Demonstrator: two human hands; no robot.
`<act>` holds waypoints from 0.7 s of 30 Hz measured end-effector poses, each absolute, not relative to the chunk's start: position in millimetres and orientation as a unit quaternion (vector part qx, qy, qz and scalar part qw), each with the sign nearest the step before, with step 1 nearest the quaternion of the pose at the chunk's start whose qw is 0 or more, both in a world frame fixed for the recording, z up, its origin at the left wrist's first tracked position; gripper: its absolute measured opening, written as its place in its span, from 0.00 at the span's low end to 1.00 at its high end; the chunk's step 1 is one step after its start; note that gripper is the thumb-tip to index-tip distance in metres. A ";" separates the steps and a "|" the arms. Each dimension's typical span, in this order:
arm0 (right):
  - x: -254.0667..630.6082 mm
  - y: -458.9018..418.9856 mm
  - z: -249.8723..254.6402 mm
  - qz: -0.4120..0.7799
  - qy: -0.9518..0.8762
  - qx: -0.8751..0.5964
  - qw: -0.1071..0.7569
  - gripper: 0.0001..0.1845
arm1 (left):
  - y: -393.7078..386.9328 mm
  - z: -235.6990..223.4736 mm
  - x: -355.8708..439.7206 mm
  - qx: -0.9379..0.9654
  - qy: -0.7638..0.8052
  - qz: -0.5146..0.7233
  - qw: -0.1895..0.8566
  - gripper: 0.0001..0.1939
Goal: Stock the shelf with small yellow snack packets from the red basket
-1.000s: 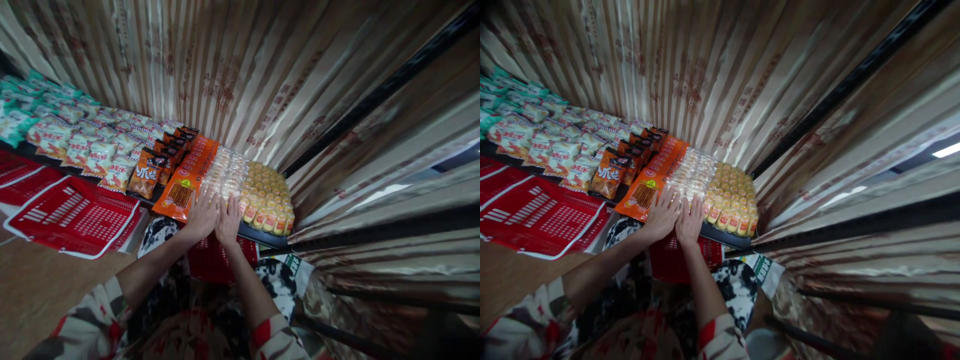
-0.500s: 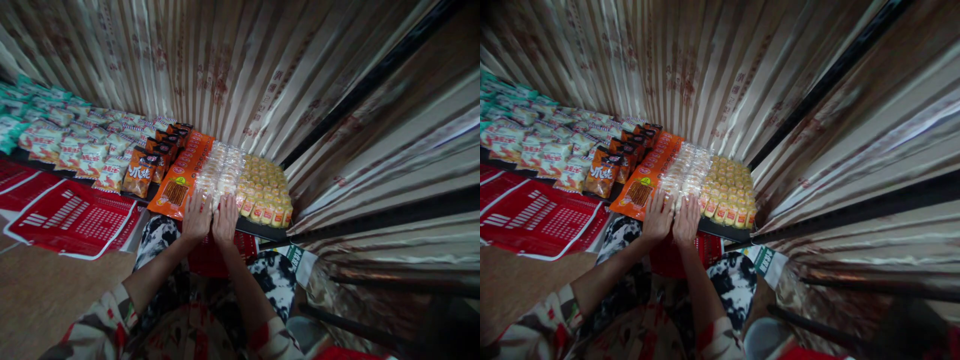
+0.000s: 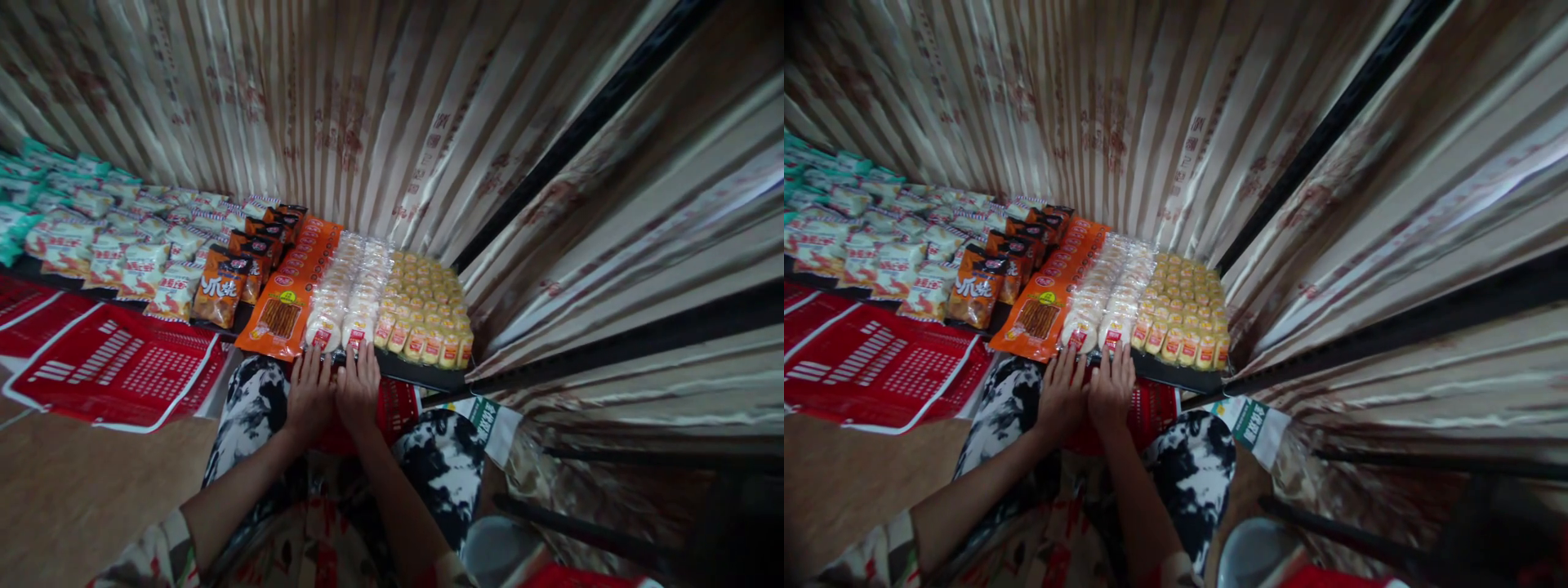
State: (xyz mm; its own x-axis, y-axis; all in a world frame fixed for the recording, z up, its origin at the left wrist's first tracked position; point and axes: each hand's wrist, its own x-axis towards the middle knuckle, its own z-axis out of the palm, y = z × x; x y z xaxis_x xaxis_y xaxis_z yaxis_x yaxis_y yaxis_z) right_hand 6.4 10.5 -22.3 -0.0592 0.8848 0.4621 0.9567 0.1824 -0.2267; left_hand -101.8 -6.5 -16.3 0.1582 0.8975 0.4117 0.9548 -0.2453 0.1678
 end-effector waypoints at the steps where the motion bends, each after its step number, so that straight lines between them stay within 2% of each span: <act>1: 6.6 11.2 -22.3 -0.069 -0.725 -0.635 0.258 0.24 | -5.9 -14.5 -100.3 -0.754 -0.614 -0.224 0.066 0.22; 21: 10.2 14.5 -26.1 -0.065 -0.728 -0.631 0.260 0.25 | 3.6 -23.4 -98.5 -0.761 -0.588 -0.268 0.054 0.24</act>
